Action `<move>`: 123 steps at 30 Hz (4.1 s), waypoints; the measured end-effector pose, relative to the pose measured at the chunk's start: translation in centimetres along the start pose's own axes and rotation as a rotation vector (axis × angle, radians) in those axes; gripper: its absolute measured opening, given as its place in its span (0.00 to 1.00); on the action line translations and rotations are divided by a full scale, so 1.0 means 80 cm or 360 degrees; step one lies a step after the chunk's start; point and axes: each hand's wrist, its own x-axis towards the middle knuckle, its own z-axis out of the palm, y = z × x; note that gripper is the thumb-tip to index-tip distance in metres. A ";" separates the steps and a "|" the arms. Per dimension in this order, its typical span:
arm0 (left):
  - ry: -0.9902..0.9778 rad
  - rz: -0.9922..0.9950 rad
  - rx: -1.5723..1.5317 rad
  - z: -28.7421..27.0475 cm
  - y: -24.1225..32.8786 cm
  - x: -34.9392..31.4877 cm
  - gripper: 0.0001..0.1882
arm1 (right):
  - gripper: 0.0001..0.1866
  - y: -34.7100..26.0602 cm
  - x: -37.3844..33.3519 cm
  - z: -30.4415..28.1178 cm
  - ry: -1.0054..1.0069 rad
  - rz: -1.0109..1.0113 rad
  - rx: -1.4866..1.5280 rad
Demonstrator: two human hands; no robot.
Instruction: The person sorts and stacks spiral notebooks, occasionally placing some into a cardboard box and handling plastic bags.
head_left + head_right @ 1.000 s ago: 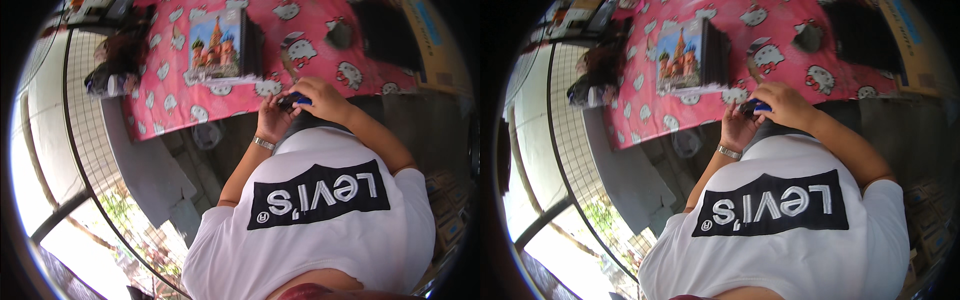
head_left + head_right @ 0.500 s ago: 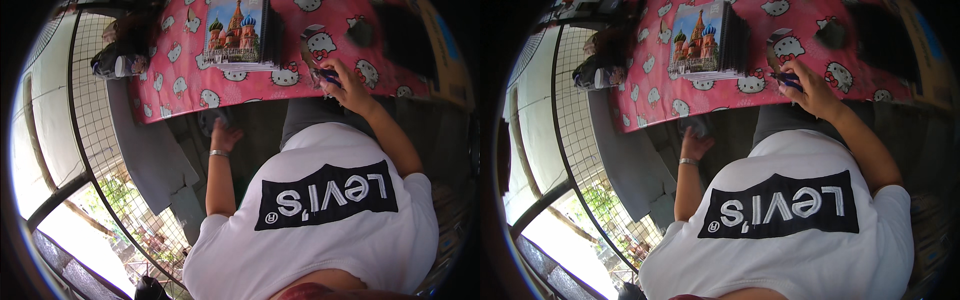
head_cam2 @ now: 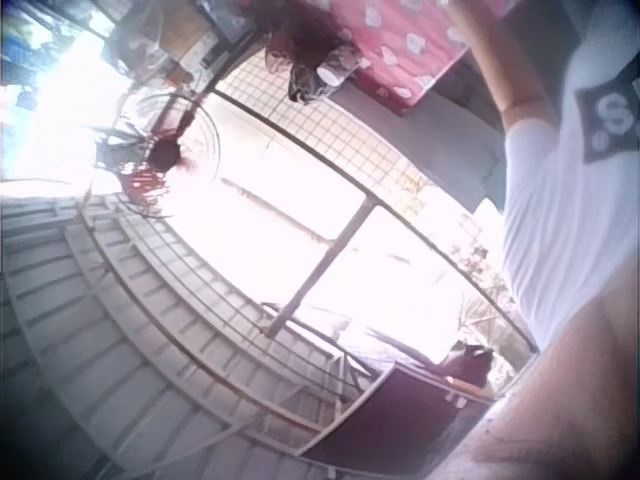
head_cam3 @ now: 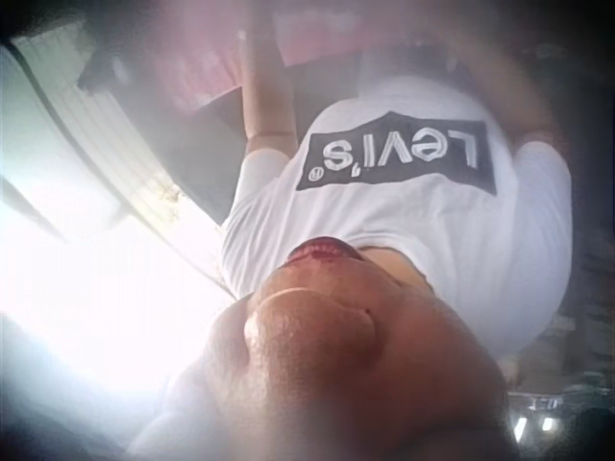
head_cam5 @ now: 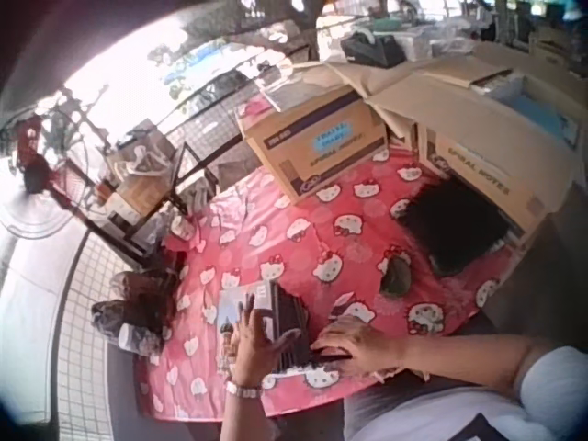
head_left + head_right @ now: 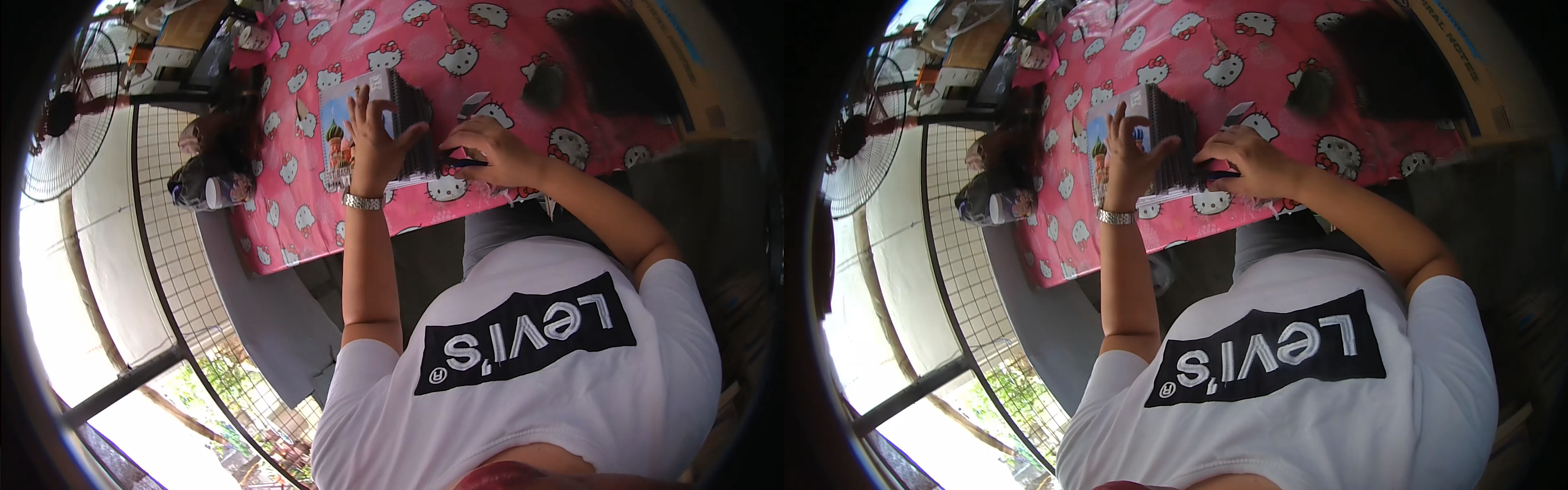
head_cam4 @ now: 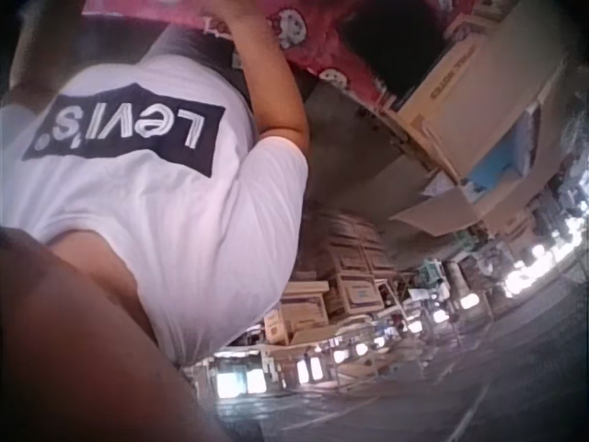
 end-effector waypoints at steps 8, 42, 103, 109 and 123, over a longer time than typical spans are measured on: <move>-0.0294 -0.0203 -0.0396 0.017 -0.013 -0.010 0.27 | 0.26 0.005 0.006 0.028 -0.0066 -0.0063 0.0128; -0.0480 -0.0090 -0.0141 0.016 -0.012 -0.010 0.28 | 0.23 0.042 0.018 0.056 -0.0206 -0.0077 -0.0191; -0.0556 -0.0068 0.0152 0.022 0.007 -0.007 0.31 | 0.22 0.059 0.029 0.039 -0.0503 0.0253 0.0508; -0.0598 -0.0080 0.0193 0.020 0.003 -0.007 0.35 | 0.23 0.061 0.018 0.040 -0.0276 0.0038 0.0030; -0.0568 -0.0056 0.0393 0.032 0.015 -0.009 0.37 | 0.23 0.066 0.014 0.034 -0.0463 0.0255 0.0181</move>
